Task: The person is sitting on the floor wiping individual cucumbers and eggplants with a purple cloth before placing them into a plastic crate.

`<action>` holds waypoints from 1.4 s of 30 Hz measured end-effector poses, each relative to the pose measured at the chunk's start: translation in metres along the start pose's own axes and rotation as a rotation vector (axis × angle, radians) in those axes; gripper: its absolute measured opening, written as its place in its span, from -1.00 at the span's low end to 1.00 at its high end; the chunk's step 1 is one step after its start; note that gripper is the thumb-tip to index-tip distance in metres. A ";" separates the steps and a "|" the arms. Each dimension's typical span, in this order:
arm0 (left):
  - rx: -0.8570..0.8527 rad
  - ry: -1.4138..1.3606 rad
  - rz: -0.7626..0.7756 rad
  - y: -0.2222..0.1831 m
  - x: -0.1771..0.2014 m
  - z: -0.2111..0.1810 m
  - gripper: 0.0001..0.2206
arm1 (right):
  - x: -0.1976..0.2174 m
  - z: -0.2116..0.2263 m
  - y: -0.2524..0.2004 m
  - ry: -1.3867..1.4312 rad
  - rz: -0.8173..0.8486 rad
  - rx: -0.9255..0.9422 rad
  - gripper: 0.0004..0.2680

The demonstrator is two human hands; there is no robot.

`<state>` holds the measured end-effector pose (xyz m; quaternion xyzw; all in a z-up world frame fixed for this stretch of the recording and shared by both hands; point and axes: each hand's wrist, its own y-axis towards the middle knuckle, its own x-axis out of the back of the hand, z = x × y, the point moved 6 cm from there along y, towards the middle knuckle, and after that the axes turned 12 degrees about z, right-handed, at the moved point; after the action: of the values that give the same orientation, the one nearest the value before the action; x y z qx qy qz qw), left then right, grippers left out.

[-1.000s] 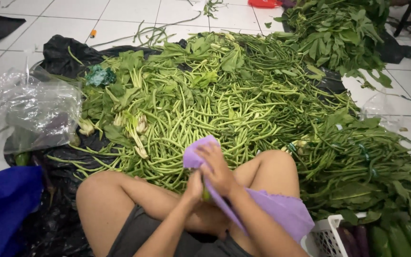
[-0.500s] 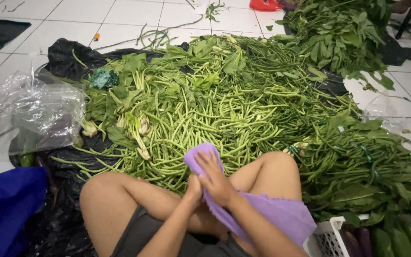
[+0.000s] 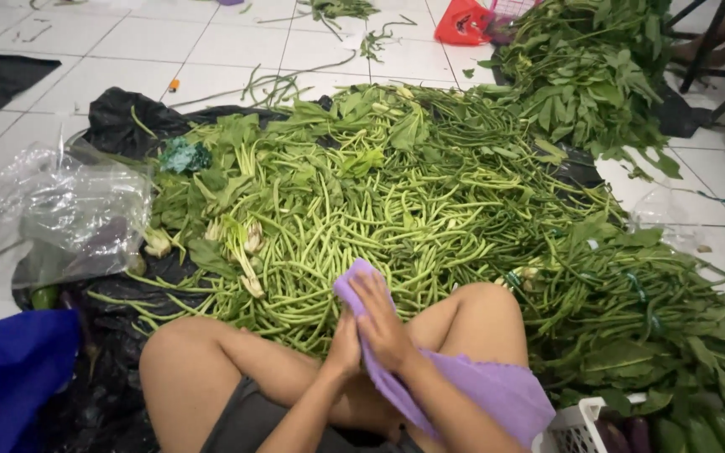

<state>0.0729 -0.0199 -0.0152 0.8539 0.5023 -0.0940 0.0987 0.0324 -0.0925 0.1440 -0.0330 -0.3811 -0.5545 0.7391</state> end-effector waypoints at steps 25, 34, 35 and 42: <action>0.349 0.258 -0.081 0.018 0.014 0.006 -0.49 | -0.022 -0.055 -0.011 -0.039 -0.012 -0.078 -0.51; 0.264 -0.366 -0.103 -0.014 -0.021 0.022 -0.64 | 0.004 -0.084 0.013 0.234 -0.091 -0.099 -0.49; 0.266 -0.365 -0.103 -0.018 -0.024 0.020 -0.64 | 0.010 -0.098 0.007 0.235 -0.093 -0.100 -0.49; 0.306 0.164 -0.107 0.012 0.031 0.029 -0.56 | -0.006 -0.001 -0.014 0.049 0.135 -0.109 -0.48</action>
<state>0.0965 -0.0068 -0.0502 0.8358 0.5333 -0.1043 -0.0787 0.0206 -0.0929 0.1346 -0.0852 -0.3291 -0.5241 0.7809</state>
